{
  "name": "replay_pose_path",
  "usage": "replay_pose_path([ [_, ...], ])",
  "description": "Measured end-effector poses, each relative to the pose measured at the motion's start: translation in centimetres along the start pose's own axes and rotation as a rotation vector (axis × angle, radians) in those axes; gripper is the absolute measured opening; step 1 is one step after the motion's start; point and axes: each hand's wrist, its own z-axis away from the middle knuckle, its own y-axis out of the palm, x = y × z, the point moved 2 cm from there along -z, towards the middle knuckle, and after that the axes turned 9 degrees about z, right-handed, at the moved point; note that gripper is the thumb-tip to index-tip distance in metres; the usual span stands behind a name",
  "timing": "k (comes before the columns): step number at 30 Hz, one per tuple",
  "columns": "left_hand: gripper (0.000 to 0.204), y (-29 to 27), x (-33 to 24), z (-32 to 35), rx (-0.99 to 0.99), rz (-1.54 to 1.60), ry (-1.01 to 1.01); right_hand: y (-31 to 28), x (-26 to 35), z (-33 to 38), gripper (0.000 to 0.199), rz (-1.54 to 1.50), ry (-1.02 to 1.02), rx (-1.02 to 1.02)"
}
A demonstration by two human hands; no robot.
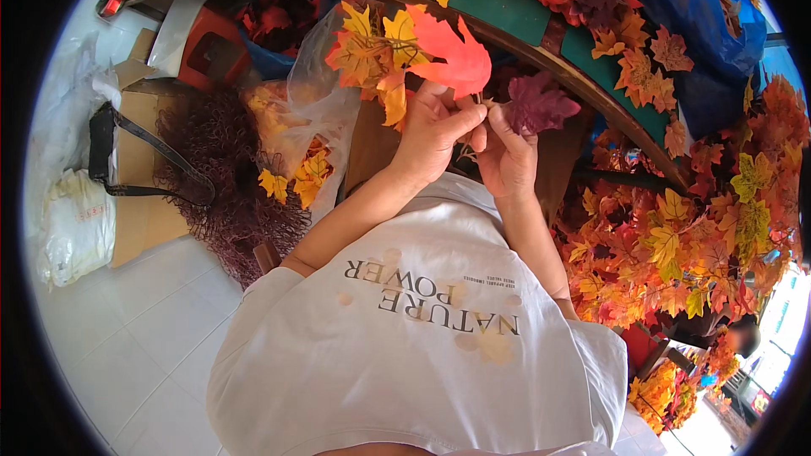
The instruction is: Selecting artificial maple leaves and attaching them to a circular frame to assemble a wreath.
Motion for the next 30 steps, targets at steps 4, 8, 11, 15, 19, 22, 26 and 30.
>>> replay_pose_path([
  [4,0.028,-0.2,0.4,0.0,-0.009,0.018,-0.013,-0.7,0.1,-0.1,0.014,0.106,-0.006,0.052],
  [8,0.037,0.0,0.8,0.2,-0.063,-0.076,-0.06,-1.5,-1.3,0.0,0.013,-0.207,0.182,-0.028],
  [11,0.037,0.0,0.8,0.1,-0.065,-0.167,-0.013,-0.6,-1.4,0.3,0.013,-0.3,0.255,-0.133],
  [15,0.037,0.0,1.1,0.1,-0.061,-0.233,-0.034,-0.2,-1.2,0.5,0.014,-0.298,0.292,-0.192],
  [19,0.036,0.1,1.2,0.2,-0.107,-0.235,-0.036,-0.4,-1.5,0.7,0.014,-0.31,0.294,-0.163],
  [22,0.036,0.1,1.2,0.3,-0.116,-0.219,-0.039,-0.7,-1.8,0.7,0.014,-0.311,0.284,-0.177],
  [26,0.036,-0.4,1.3,0.1,-0.091,-0.219,-0.052,-0.7,-1.8,0.7,0.013,-0.322,0.272,-0.167],
  [30,0.037,-0.6,1.5,0.0,-0.073,-0.228,-0.063,-0.7,-1.7,0.6,0.014,-0.32,0.274,-0.173],
])
